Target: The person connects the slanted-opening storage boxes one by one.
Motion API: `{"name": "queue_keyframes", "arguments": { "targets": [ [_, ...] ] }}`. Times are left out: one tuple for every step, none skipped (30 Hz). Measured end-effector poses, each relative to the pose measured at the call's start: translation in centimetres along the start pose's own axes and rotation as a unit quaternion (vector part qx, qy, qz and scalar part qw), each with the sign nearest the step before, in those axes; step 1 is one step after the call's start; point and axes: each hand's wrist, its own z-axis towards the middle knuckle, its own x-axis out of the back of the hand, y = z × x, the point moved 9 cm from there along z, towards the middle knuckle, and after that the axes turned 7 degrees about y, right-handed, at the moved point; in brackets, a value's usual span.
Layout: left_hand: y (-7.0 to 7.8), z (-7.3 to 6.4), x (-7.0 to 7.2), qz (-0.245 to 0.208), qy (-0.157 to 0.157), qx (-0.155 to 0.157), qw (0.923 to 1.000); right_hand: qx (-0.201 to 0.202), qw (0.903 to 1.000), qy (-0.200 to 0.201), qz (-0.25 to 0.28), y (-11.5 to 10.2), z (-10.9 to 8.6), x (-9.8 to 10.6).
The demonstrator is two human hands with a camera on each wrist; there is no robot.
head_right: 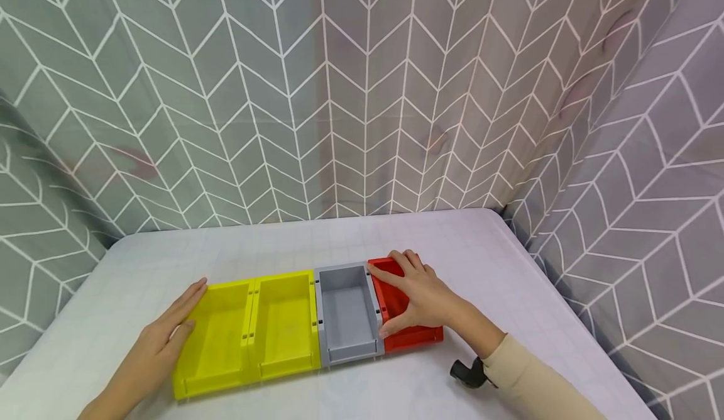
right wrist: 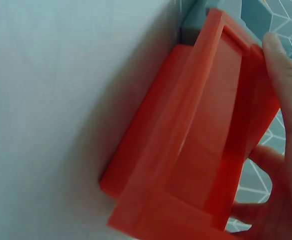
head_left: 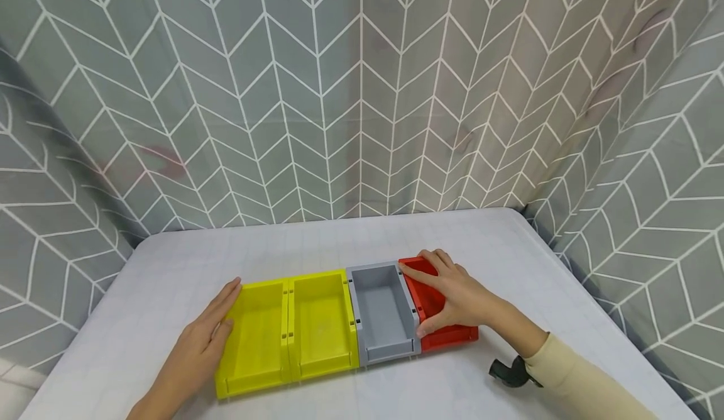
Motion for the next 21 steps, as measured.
{"name": "queue_keyframes", "arguments": {
  "targets": [
    [-0.1,0.0,0.1,-0.001,0.001,0.001,1.0,0.001,1.0,-0.001,-0.001,-0.1,0.0,-0.1],
    [-0.2,-0.1,0.1,-0.001,0.003,0.001,1.0,0.003,1.0,-0.002,-0.002,-0.2,0.0,-0.2],
    [-0.2,-0.1,0.2,-0.003,0.004,0.001,1.0,0.004,1.0,-0.001,-0.003,-0.3,0.1,-0.3],
    [-0.2,-0.1,0.2,-0.003,0.006,0.001,1.0,0.006,1.0,0.0,-0.002,-0.4,0.1,-0.3],
    [-0.3,-0.1,0.3,-0.004,0.006,0.002,1.0,0.006,1.0,0.003,-0.003,-0.5,0.1,-0.4],
    [-0.3,-0.1,0.3,-0.005,0.006,0.002,1.0,0.007,1.0,0.006,-0.003,-0.5,0.0,-0.4],
    [-0.3,-0.1,0.3,-0.004,0.005,0.0,1.0,0.007,0.9999,0.01,-0.003,-0.5,0.0,-0.4],
    [-0.3,-0.1,0.3,-0.003,0.003,-0.001,1.0,0.006,0.9999,0.013,-0.004,-0.4,-0.1,-0.4],
    [-0.3,0.0,0.3,-0.004,0.0,-0.002,1.0,0.005,0.9998,0.017,-0.004,-0.4,-0.2,-0.3],
    [-0.3,0.0,0.3,-0.002,-0.002,-0.004,1.0,0.005,0.9998,0.02,-0.003,-0.3,-0.2,-0.3],
    [-0.2,0.1,0.3,0.001,-0.005,-0.005,1.0,0.005,0.9997,0.025,-0.002,-0.3,-0.3,-0.2],
    [-0.2,0.3,0.3,0.004,-0.008,-0.007,0.9999,0.005,0.9996,0.028,-0.001,-0.2,-0.4,-0.1],
    [-0.1,0.4,0.3,0.006,-0.009,-0.009,0.9999,0.005,0.9995,0.032,-0.001,-0.2,-0.4,-0.1],
    [0.0,0.6,0.4,0.01,-0.011,-0.011,0.9998,0.005,0.9994,0.035,0.002,-0.2,-0.4,0.0],
    [0.0,0.7,0.4,0.011,-0.014,-0.012,0.9998,0.005,0.9993,0.037,0.003,-0.2,-0.4,0.1],
    [0.1,0.9,0.4,0.013,-0.016,-0.013,0.9997,0.003,0.9992,0.039,0.004,-0.2,-0.4,0.2],
    [0.1,1.0,0.4,0.016,-0.018,-0.013,0.9996,0.001,0.9992,0.039,0.005,-0.2,-0.5,0.2],
    [0.1,1.1,0.4,0.018,-0.019,-0.013,0.9996,-0.001,0.9993,0.038,0.005,-0.2,-0.5,0.2],
    [0.0,1.1,0.3,0.02,-0.02,-0.013,0.9995,-0.003,0.9993,0.037,0.005,-0.2,-0.5,0.2],
    [0.0,1.1,0.2,0.021,-0.022,-0.011,0.9995,-0.005,0.9993,0.036,0.006,-0.2,-0.5,0.2],
    [-0.1,1.1,0.2,0.021,-0.023,-0.009,0.9995,-0.007,0.9993,0.036,0.005,-0.2,-0.5,0.2]
  ]
}}
